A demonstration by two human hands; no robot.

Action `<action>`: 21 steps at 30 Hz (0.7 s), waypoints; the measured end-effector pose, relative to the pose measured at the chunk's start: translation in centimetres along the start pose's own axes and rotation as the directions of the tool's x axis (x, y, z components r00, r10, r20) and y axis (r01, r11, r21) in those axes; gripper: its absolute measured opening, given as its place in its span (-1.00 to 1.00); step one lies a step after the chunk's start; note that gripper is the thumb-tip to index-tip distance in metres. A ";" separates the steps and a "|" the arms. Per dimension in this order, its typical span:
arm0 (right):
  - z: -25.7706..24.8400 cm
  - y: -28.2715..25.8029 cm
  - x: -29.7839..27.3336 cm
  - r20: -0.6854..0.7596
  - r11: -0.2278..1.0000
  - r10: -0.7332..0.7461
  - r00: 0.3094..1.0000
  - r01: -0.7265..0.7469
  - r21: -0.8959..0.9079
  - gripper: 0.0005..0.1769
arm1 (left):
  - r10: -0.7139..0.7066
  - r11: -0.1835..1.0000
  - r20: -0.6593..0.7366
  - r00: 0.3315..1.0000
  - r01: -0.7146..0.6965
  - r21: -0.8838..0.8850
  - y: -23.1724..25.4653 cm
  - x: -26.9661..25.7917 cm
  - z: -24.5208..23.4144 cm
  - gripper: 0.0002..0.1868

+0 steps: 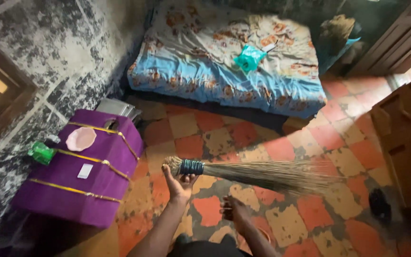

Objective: The recorder is repairing a broom by binding the bristles together with string or tape and adjusting the handle.

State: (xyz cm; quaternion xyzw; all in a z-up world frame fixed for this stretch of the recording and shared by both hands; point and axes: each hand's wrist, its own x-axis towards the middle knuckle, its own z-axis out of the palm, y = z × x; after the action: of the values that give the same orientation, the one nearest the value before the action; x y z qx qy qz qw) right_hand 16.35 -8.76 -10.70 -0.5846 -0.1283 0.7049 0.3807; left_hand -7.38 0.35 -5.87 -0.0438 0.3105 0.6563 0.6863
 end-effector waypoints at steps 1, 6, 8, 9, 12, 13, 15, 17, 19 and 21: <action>0.7 -0.6 -0.7 -0.038 0.996 0.079 0.996 -0.080 -0.027 -0.47 | -0.037 0.999 0.018 0.999 0.037 -0.029 -0.1 0.0 0.0 -0.14; -0.4 0.2 0.1 0.027 0.992 0.125 0.992 -0.124 -0.037 -0.50 | 0.068 0.997 0.032 0.997 -0.067 -0.026 -0.4 2.2 -2.2 -0.18; -0.5 0.2 -0.1 0.063 0.993 0.117 0.991 -0.115 -0.029 -0.47 | 0.091 0.995 0.034 0.995 -0.089 -0.046 -0.2 2.2 -2.0 -0.14; -0.6 0.2 -0.4 0.066 0.991 0.129 0.989 -0.128 -0.029 -0.46 | 0.046 0.999 -0.056 0.997 -0.047 -0.017 0.2 1.0 -0.7 -0.09; -0.4 0.2 -0.8 0.059 0.989 0.143 0.988 -0.142 -0.032 -0.45 | 0.004 1.000 -0.138 0.990 -0.002 0.011 0.9 -0.3 0.4 0.10; -0.1 -0.1 -0.6 0.053 0.989 0.146 0.988 -0.144 -0.037 -0.46 | 0.005 1.000 -0.131 0.991 -0.003 0.013 1.1 -0.3 0.6 0.17; -0.9 1.4 1.0 0.058 0.991 0.130 0.990 -0.129 -0.026 -0.46 | 0.019 0.999 -0.131 0.991 -0.013 0.048 1.3 0.0 -0.1 0.15; -2.2 2.9 3.5 0.066 0.994 0.112 0.991 -0.112 -0.013 -0.45 | 0.036 0.996 -0.127 0.991 -0.025 0.084 1.5 0.2 -0.6 0.14; -4.0 4.5 6.7 0.198 0.984 0.130 0.972 -0.151 0.095 -0.46 | 0.060 0.995 -0.153 0.986 -0.046 0.093 1.6 0.4 -1.2 0.11; -3.3 4.2 7.0 0.188 0.979 0.152 0.970 -0.173 0.103 -0.45 | 0.047 0.998 -0.184 0.982 -0.039 0.047 1.9 0.5 -1.7 0.07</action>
State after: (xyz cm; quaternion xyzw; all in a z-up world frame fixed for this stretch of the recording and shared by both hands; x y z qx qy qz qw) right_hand 17.64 -7.64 -19.33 -0.5037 -0.0714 0.7898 0.3426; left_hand -9.80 0.27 -6.82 -0.0830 0.3879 0.6573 0.6408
